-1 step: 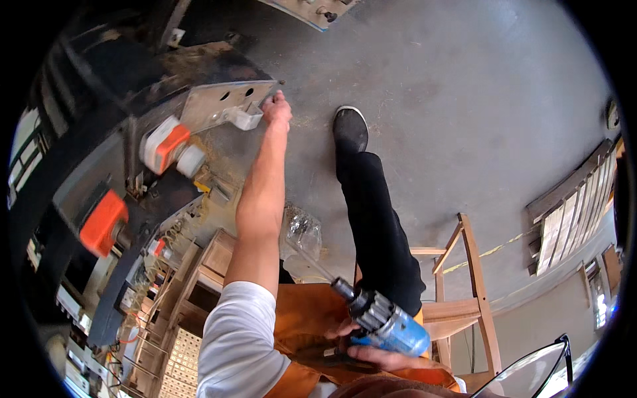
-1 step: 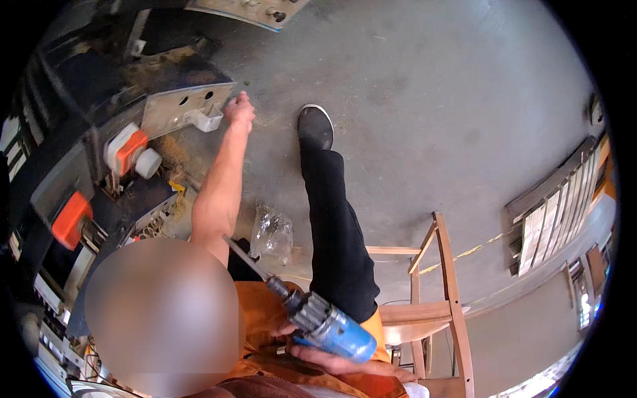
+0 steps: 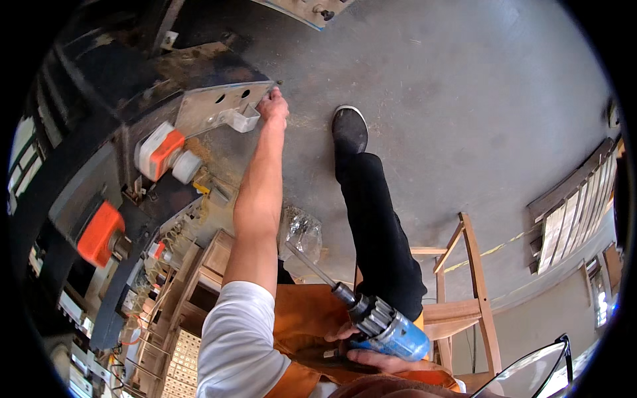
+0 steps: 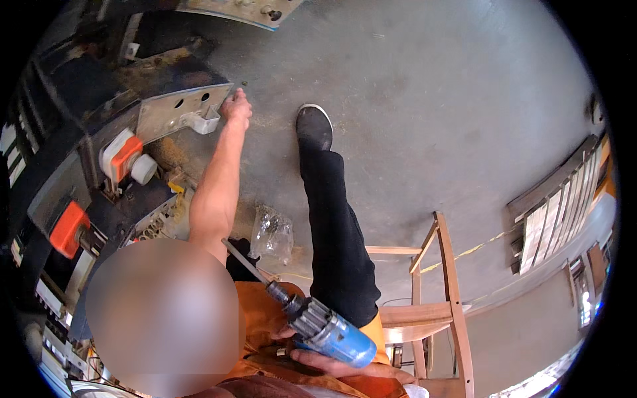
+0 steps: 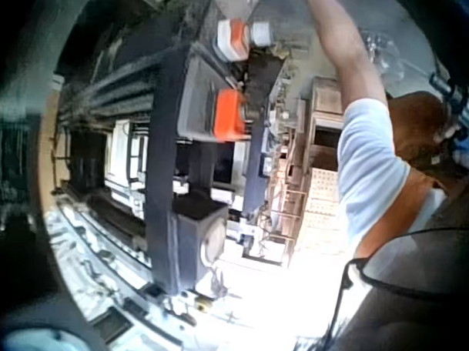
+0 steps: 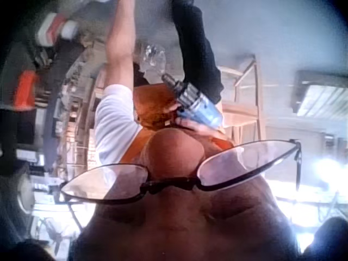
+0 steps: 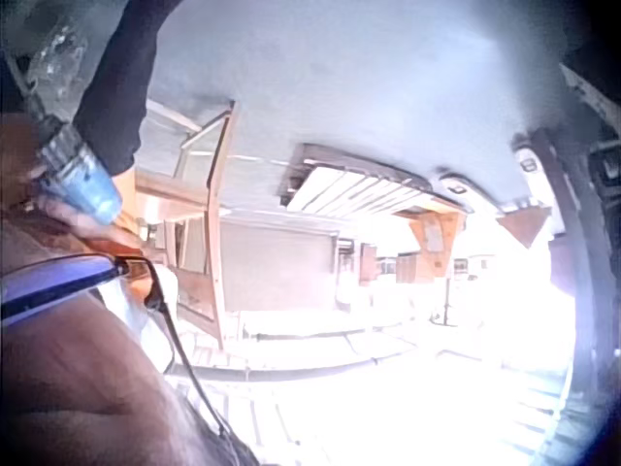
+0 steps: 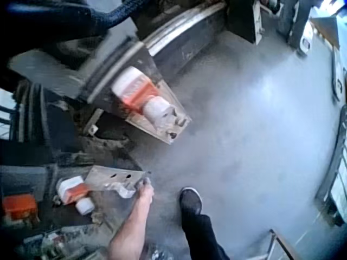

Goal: The person uses a blue pneumatic drill to create holes in a large, curved wooden board with a grid of pre-drilled holes. The person holds the board steady with one hand while operating the drill with the other, systematically drilling into specific locations on the board.

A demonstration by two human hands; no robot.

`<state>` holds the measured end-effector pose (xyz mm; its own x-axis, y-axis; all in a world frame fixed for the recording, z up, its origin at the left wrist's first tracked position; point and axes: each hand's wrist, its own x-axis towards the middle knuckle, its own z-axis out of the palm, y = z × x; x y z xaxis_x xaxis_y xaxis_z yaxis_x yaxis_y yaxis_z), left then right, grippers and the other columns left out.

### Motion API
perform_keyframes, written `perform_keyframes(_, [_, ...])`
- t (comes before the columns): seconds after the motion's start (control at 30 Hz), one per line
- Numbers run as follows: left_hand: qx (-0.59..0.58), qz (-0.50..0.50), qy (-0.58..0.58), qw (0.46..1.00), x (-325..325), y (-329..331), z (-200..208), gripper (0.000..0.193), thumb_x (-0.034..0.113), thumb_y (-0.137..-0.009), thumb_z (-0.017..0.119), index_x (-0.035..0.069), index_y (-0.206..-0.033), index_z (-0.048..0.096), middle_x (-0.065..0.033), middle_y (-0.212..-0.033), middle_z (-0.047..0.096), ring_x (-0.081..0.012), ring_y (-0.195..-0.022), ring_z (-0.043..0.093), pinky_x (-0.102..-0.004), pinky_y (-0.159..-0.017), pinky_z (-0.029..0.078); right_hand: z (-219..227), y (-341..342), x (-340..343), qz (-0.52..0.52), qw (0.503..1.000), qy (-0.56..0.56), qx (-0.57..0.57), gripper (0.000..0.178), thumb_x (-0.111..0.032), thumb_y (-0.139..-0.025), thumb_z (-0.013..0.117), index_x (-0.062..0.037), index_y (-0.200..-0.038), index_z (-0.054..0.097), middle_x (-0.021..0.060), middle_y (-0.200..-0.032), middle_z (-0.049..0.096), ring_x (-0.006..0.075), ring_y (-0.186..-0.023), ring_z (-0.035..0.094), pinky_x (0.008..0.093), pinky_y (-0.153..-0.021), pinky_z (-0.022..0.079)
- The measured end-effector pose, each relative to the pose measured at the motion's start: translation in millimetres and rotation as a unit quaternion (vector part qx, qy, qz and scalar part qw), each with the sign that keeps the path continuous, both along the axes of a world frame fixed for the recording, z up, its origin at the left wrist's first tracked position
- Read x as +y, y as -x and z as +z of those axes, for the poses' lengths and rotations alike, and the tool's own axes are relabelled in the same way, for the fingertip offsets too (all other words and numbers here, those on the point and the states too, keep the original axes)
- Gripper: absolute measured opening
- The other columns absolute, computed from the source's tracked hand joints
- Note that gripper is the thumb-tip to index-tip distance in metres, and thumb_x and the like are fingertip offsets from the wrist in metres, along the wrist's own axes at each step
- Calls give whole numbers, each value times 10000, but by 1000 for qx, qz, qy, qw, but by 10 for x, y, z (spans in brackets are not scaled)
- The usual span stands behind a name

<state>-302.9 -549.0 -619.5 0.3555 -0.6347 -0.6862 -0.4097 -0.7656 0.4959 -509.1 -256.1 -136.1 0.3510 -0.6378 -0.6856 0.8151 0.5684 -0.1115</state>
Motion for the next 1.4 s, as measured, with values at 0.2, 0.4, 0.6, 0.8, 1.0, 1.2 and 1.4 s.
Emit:
perform_keyframes(0.2, [-223, -185, 53, 956, -351, -375, -446, 439, 470, -926, 529, 45, -983, 619, -117, -793, 642, -216, -551, 588, -345, -514, 449, -98, -18, -46, -18, 999, 0, -31, 387, 9, -830, 599, -20, -1203, 502, 154, -1148, 602, 226, -990, 611, 325, -835, 499])
perform_keyframes(0.4, [-210, -285, -141, 924, -469, 145, -78, 536, 463, -952, 424, 30, -1240, 552, -147, -1167, 627, -253, -958, 637, -369, -854, 472, -165, -121, -101, -73, 997, -8, -3, 393, 26, -820, 602, -29, -1198, 512, 128, -1145, 605, 215, -1014, 607, 317, -850, 494])
perform_keyframes(0.6, [184, -123, -156, 963, -74, -119, 196, 366, 331, -954, 545, 62, -1200, 575, -7, -987, 573, -92, -801, 522, -223, -659, 425, -243, -406, -29, -150, 987, 39, 42, 400, 42, -809, 605, -38, -1192, 523, 103, -1143, 607, 205, -1038, 604, 309, -865, 489])
perform_keyframes(0.8, [359, -67, -179, 914, 872, -241, 1852, 269, 312, -987, 492, 113, -1161, 541, 81, -739, 408, -4, -554, 324, -160, -414, 265, 52, -878, 53, -173, 980, 81, 47, 409, 58, -799, 608, -47, -1187, 533, 77, -1140, 610, 194, -1063, 600, 301, -880, 485])
perform_keyframes(1.0, [451, 64, -35, 890, 1357, -824, 3806, 233, 277, -985, 482, 141, -1170, 523, 55, -778, 410, -21, -550, 333, -163, -395, 237, 260, -928, -24, -139, 989, 23, -42, 459, 33, -753, 611, -31, -1195, 505, 121, -1046, 633, 193, -1007, 606, 290, -808, 511])
perform_keyframes(1.2, [580, 13, 167, 797, 2041, -1772, 5727, 339, 335, -933, 585, 73, -1145, 548, 26, -787, 455, -46, -523, 373, -165, -407, 266, 305, -1527, 189, -65, 996, 56, 20, 428, 37, -746, 590, -59, -1152, 492, 92, -1077, 594, 269, -1038, 626, 306, -671, 533])
perform_keyframes(1.4, [595, 1, 341, 728, 3002, -1742, 7102, 359, 299, -969, 539, 31, -1208, 529, -3, -842, 493, -35, -550, 397, -168, -412, 284, 352, -1638, 403, 70, 993, 89, 32, 404, 15, -773, 571, -46, -1163, 485, 98, -1094, 588, 287, -1031, 624, 298, -664, 493])
